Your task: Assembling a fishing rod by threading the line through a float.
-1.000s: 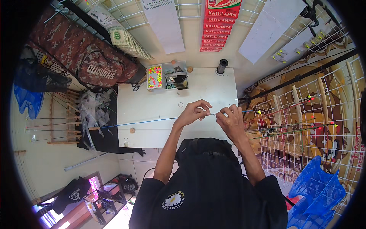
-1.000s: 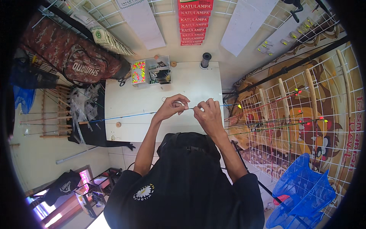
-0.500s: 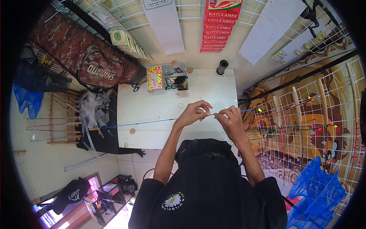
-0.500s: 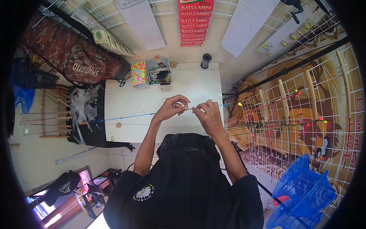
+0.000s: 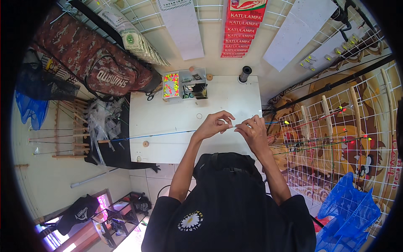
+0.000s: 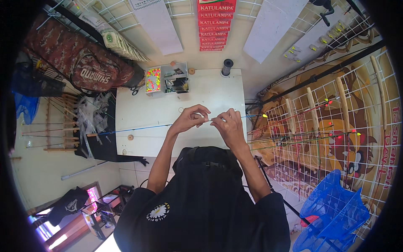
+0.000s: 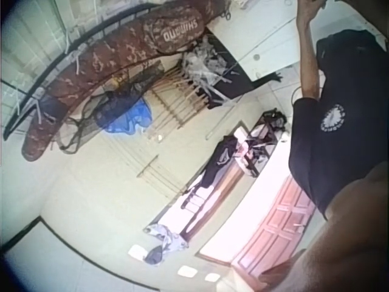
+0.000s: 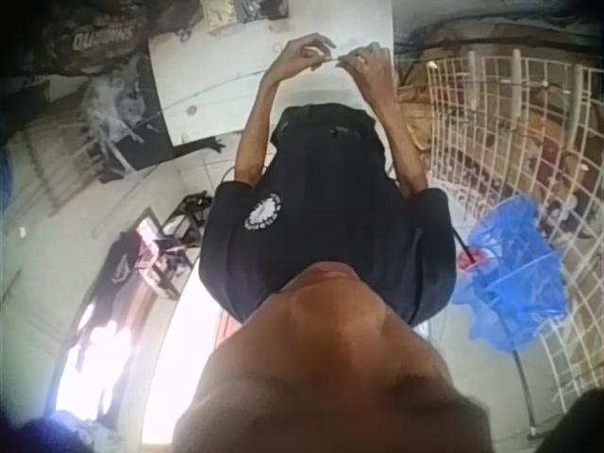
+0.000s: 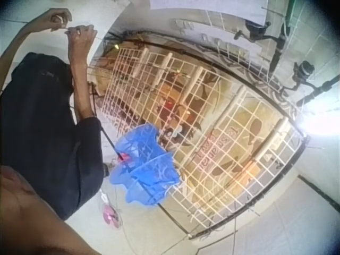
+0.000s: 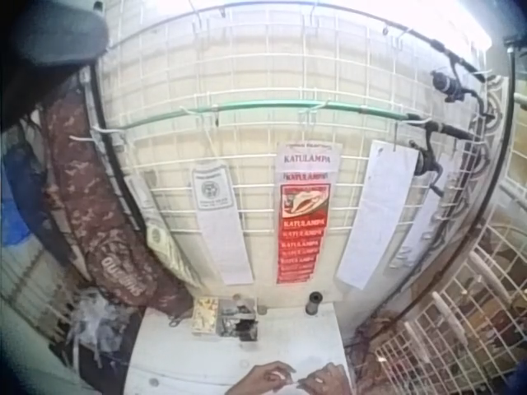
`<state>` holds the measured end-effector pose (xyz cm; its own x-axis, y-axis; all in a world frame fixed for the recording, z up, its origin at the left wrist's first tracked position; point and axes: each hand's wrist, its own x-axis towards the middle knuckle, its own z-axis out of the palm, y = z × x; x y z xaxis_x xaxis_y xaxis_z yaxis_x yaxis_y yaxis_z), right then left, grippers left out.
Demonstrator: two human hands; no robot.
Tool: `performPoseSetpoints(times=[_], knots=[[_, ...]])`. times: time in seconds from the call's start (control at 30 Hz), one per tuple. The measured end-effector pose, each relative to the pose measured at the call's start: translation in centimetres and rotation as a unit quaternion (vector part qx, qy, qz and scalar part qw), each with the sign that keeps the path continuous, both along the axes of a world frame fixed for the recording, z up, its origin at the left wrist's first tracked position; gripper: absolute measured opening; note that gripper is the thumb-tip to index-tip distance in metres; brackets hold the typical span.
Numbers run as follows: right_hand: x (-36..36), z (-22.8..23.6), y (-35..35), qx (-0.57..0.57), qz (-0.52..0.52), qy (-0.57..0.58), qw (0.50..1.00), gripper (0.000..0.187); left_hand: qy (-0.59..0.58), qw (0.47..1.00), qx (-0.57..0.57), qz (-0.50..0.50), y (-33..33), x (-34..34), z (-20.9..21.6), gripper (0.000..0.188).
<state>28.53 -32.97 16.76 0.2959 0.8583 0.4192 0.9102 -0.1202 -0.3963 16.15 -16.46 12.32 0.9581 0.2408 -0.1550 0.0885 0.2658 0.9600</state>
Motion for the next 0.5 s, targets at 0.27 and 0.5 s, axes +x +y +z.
performPoseSetpoints(times=[0.27,0.5], knots=[[-0.2,-0.4,-0.14,-0.019,0.007,0.004,1.0,0.022,0.002,1.0,0.005,-0.005,0.02,-0.04,-0.05,0.026],[-0.47,-0.12,0.11,-0.015,-0.007,0.026,1.0,0.019,-0.004,1.0,0.009,-0.002,-0.06,-0.01,-0.26,0.024]])
